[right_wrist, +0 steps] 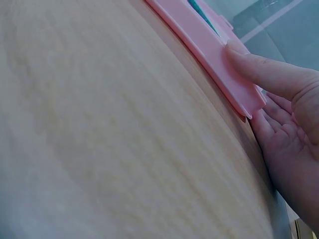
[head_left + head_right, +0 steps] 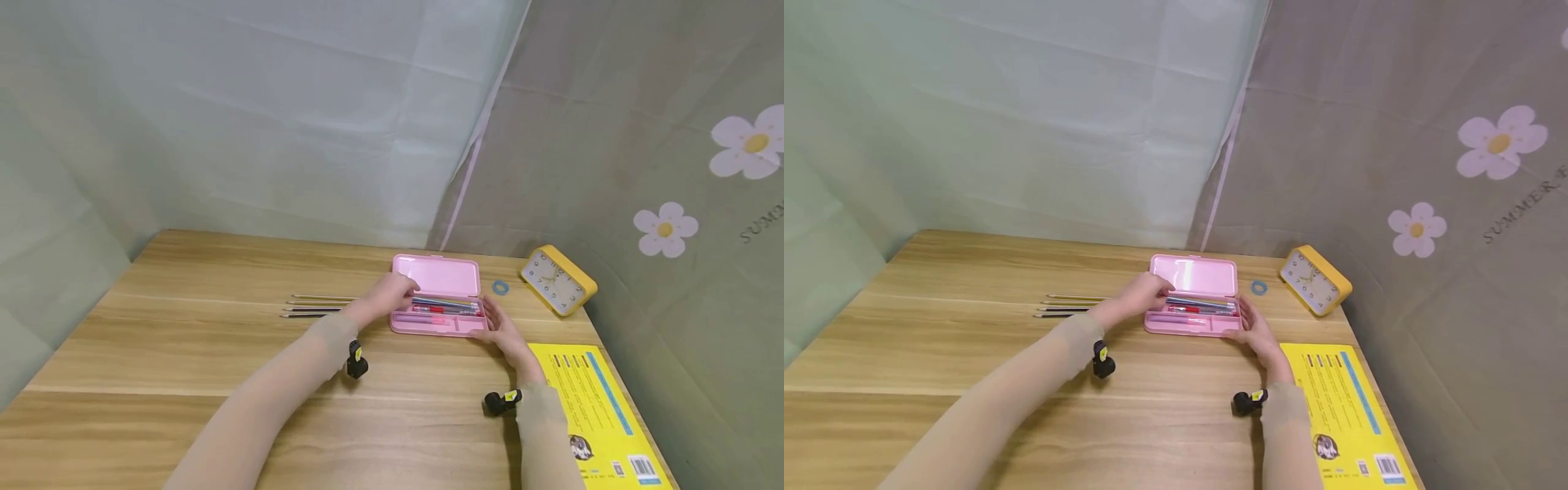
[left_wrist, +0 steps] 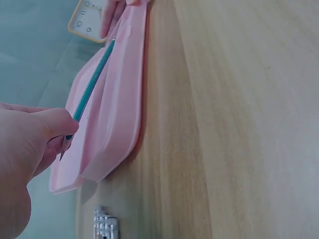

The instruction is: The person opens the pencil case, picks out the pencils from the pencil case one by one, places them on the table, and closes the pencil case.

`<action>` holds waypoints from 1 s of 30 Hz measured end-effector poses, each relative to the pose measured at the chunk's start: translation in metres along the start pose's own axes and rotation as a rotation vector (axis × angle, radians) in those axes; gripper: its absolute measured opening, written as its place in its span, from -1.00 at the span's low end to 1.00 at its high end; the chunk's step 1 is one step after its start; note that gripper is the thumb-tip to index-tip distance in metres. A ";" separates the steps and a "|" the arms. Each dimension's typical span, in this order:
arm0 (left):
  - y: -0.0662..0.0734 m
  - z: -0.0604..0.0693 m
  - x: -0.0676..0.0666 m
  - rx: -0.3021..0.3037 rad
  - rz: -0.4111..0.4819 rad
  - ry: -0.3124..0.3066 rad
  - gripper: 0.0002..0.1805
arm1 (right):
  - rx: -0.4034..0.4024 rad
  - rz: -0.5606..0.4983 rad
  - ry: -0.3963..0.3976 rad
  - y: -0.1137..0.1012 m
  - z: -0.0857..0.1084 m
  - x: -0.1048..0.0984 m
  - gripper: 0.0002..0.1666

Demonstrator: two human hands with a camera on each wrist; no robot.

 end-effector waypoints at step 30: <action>-0.011 0.066 -0.072 0.203 -0.058 0.309 -0.73 | 0.015 0.009 -0.011 -0.003 0.001 0.001 0.16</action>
Point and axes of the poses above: each hand's wrist, its own z-axis away from the middle knuckle, its own x-axis out of the palm, y = z × x, the point moved 2 cm from there along -z, towards the middle knuckle, and after that the axes turned 5 degrees about x, right-handed, at the moved point
